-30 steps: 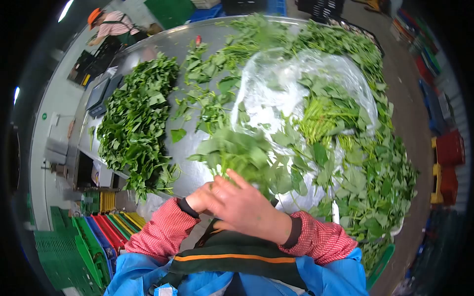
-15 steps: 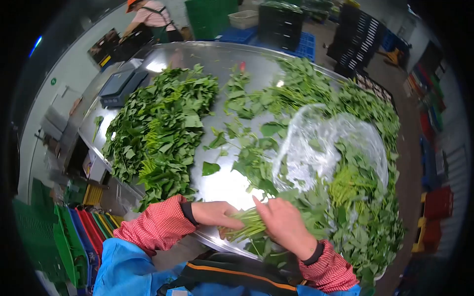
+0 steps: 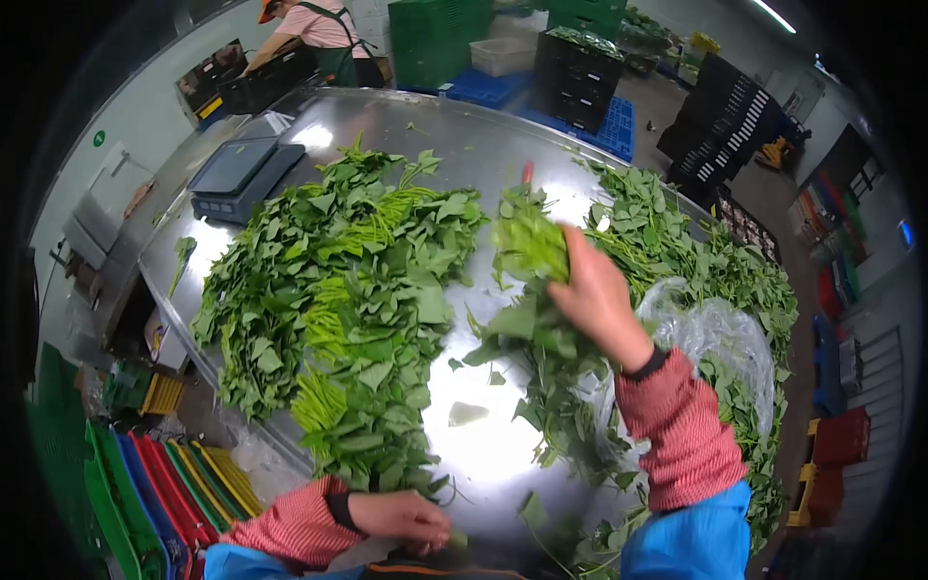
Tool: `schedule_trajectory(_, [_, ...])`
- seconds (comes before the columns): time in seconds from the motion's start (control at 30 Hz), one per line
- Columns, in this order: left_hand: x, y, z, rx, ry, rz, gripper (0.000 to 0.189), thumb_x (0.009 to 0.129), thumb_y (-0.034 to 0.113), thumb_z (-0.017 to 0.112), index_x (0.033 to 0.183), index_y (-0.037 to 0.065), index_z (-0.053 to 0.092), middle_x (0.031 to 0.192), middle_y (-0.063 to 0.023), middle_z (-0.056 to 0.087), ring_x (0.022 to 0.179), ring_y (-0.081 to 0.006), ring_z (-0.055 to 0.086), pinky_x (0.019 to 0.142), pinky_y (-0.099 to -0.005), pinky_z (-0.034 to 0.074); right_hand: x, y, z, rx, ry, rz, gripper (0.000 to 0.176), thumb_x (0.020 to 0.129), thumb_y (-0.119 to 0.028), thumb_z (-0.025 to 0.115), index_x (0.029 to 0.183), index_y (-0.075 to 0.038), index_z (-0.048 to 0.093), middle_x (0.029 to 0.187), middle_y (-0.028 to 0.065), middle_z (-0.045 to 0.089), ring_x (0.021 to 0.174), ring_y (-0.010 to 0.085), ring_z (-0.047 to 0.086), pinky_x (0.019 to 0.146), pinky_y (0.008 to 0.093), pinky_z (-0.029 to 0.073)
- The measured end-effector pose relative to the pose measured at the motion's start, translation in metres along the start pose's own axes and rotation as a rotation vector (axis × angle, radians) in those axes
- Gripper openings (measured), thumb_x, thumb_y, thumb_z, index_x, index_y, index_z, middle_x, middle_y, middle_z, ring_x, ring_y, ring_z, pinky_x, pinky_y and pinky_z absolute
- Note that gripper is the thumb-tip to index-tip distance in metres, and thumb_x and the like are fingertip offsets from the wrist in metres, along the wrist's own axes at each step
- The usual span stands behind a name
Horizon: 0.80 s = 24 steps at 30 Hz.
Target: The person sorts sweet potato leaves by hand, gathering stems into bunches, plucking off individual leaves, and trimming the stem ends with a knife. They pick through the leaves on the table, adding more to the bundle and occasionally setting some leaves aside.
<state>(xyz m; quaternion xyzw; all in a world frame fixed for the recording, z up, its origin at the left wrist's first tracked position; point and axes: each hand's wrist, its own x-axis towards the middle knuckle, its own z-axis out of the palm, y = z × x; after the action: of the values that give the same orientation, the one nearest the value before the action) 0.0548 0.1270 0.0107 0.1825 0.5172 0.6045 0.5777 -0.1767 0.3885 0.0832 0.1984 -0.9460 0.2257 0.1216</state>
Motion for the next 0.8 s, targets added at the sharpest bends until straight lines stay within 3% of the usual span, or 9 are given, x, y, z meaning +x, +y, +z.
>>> schedule_trajectory(0.13, [-0.025,-0.005,-0.025,-0.208,0.045,0.069,0.022,0.098,0.022,0.050,0.094,0.003,0.059,0.084,0.0008,0.058,0.082,-0.0052,0.054,0.078,-0.0228,0.044,0.104,0.010,0.030,-0.140,0.131,-0.015,0.057,0.070,-0.010,0.063,0.123,-0.003,0.044,0.096,0.0222,0.063,0.090,0.0400,0.061,0.075,0.0457,0.049])
schedule_trajectory(0.23, [-0.040,-0.008,-0.051,-0.301,0.116,0.173,0.014,0.095,0.015,0.052,0.099,0.002,0.057,0.088,-0.0020,0.060,0.085,-0.0089,0.056,0.080,-0.0247,0.045,0.158,0.014,0.055,-0.197,0.126,0.018,0.052,0.070,-0.011,0.062,0.119,-0.002,0.045,0.093,0.0217,0.064,0.087,0.0398,0.061,0.072,0.0468,0.049])
schedule_trajectory(0.3, [-0.060,0.017,-0.060,-0.450,0.212,0.270,0.015,0.094,0.017,0.055,0.100,0.004,0.058,0.086,-0.0048,0.063,0.077,-0.0111,0.059,0.067,-0.0240,0.049,0.180,0.011,0.072,-0.210,0.084,0.048,0.050,0.070,-0.011,0.062,0.117,-0.002,0.046,0.091,0.0217,0.064,0.085,0.0394,0.061,0.070,0.0471,0.048])
schedule_trajectory(0.37, [-0.078,0.047,-0.071,-0.430,0.498,0.290,0.015,0.096,0.020,0.053,0.091,0.005,0.055,0.075,-0.0028,0.057,0.065,-0.0111,0.053,0.058,-0.0232,0.044,0.166,-0.008,0.083,-0.196,0.167,-0.166,0.052,0.068,-0.009,0.066,0.116,-0.002,0.046,0.085,0.0200,0.061,0.080,0.0384,0.060,0.066,0.0455,0.048])
schedule_trajectory(0.4, [-0.085,0.047,-0.091,-0.362,0.544,0.416,0.013,0.092,0.011,0.055,0.102,0.004,0.054,0.086,-0.0045,0.059,0.076,-0.0118,0.056,0.068,-0.0241,0.046,0.153,-0.022,0.084,-0.221,0.152,-0.237,0.056,0.066,-0.007,0.068,0.117,-0.002,0.047,0.084,0.0182,0.060,0.079,0.0371,0.059,0.066,0.0447,0.048])
schedule_trajectory(0.43, [-0.090,0.047,-0.109,-0.290,0.593,0.540,0.025,0.088,0.003,0.056,0.113,0.002,0.053,0.097,-0.0062,0.061,0.088,-0.0126,0.058,0.077,-0.0250,0.047,0.140,-0.036,0.083,-0.243,0.139,-0.310,0.060,0.063,-0.004,0.069,0.119,-0.003,0.047,0.084,0.0164,0.058,0.079,0.0358,0.058,0.065,0.0440,0.047])
schedule_trajectory(0.57, [-0.065,0.099,-0.156,-0.121,1.120,0.810,0.066,0.077,-0.007,0.063,0.136,0.002,0.036,0.118,-0.0114,0.055,0.088,-0.0125,0.059,0.069,-0.0228,0.049,0.094,-0.069,0.066,-0.173,0.069,-0.441,0.073,0.057,-0.002,0.072,0.125,-0.002,0.046,0.081,0.0115,0.053,0.076,0.0309,0.055,0.064,0.0407,0.046])
schedule_trajectory(0.77, [-0.011,0.125,-0.180,-0.174,0.788,0.662,0.061,0.081,0.000,0.067,0.135,0.001,0.038,0.118,-0.0109,0.058,0.079,-0.0091,0.057,0.068,-0.0204,0.049,0.072,-0.079,0.041,-0.298,0.053,-0.504,0.062,0.065,-0.004,0.064,0.125,-0.001,0.050,0.077,0.0078,0.049,0.071,0.0245,0.053,0.060,0.0360,0.043])
schedule_trajectory(0.8, [-0.012,0.129,-0.181,-0.206,0.801,0.471,0.035,0.089,0.010,0.061,0.121,0.002,0.053,0.094,-0.0038,0.063,0.065,-0.0075,0.052,0.062,-0.0200,0.045,0.072,-0.080,0.039,-0.321,0.060,-0.513,0.059,0.067,-0.004,0.062,0.125,-0.001,0.050,0.076,0.0078,0.049,0.070,0.0241,0.053,0.059,0.0355,0.043])
